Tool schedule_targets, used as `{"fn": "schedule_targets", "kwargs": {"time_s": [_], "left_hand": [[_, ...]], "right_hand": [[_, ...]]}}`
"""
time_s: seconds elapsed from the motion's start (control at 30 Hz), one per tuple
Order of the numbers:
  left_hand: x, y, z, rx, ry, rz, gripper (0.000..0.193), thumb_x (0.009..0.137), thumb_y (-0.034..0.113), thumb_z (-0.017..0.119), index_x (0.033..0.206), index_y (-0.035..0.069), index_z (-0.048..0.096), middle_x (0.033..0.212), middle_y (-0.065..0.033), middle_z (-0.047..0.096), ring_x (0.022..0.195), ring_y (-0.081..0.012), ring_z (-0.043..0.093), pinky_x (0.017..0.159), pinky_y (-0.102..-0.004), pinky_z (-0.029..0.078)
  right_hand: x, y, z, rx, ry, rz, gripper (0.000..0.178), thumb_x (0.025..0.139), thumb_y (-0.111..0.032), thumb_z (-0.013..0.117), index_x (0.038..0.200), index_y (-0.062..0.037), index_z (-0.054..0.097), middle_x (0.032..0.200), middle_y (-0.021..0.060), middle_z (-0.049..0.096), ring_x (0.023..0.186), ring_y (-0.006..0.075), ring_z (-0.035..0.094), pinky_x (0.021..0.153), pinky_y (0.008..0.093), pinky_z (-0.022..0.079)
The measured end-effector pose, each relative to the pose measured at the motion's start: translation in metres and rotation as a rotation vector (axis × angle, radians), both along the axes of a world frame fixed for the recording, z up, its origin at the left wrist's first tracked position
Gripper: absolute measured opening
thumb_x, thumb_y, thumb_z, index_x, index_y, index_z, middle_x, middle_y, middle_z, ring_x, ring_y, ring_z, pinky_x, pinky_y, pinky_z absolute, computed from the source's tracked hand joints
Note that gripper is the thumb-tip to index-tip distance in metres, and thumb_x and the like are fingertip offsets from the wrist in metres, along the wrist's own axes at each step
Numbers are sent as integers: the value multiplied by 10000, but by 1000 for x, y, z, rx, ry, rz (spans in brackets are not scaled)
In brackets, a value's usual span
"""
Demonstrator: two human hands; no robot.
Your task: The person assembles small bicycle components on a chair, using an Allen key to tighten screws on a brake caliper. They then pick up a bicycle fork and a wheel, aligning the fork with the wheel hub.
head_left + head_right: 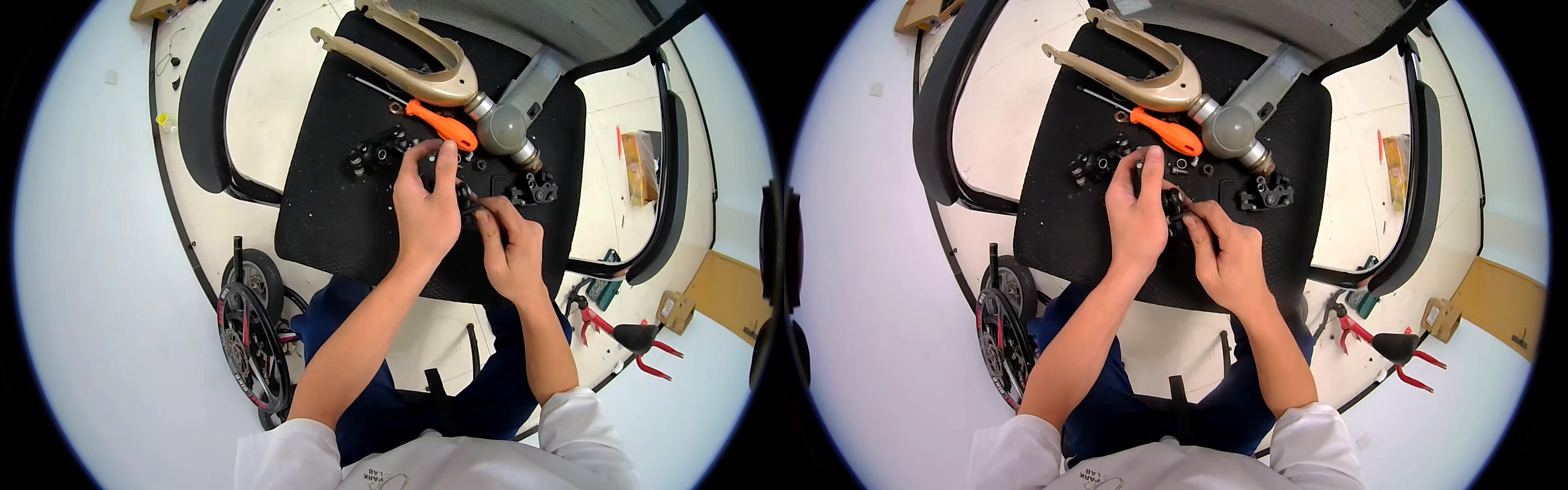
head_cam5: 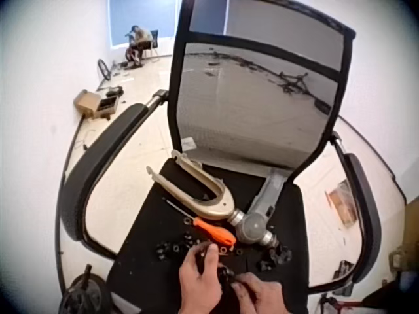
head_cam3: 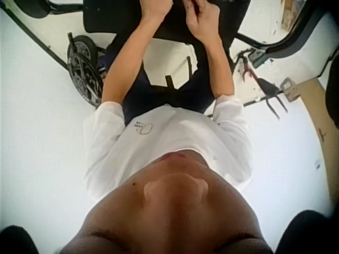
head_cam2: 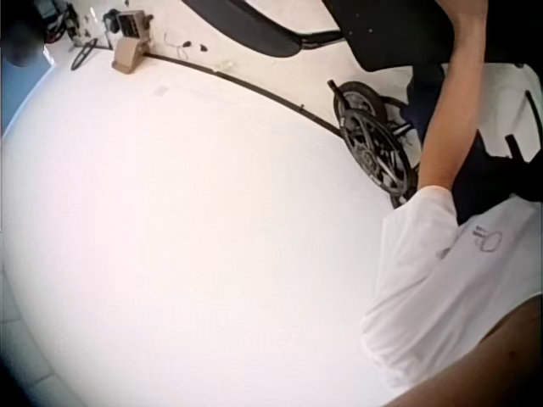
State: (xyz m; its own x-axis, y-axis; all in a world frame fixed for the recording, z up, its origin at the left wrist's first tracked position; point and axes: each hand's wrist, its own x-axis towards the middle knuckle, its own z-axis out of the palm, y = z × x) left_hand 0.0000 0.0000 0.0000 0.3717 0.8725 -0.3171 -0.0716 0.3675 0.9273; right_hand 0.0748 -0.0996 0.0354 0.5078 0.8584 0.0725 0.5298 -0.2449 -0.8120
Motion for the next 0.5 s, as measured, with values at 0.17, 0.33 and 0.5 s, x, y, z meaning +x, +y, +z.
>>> {"fn": "schedule_targets", "kwargs": {"time_s": [0.17, 0.33, 0.5], "left_hand": [[1, -2, -1, 142, 80, 93, 379, 965, 313, 593, 997, -62, 638, 764, -95, 658, 684, -145, 601, 654, -295, 484], [6, -9, -5, 398, 144, 179, 310, 977, 251, 574, 1043, -51, 604, 691, -39, 609, 608, -80, 553, 560, -244, 450], [8, -17, 1, 318, 150, 132, 286, 966, 234, 592, 1021, -46, 615, 711, -61, 634, 619, -97, 576, 576, -257, 464]], "right_hand": [[-8, 3, -2, -52, 82, -55, 70, 915, -56, 590, 934, 4, 621, 636, 151, 585, 495, 261, 574, 503, 304, 440], [-10, -4, -7, -59, 138, -113, 88, 926, -75, 584, 919, 7, 615, 586, 130, 534, 454, 191, 498, 468, 284, 383], [-7, -17, -17, -113, 444, -181, 141, 960, -121, 562, 919, 5, 608, 552, 42, 495, 469, 86, 411, 455, 257, 330]]}}
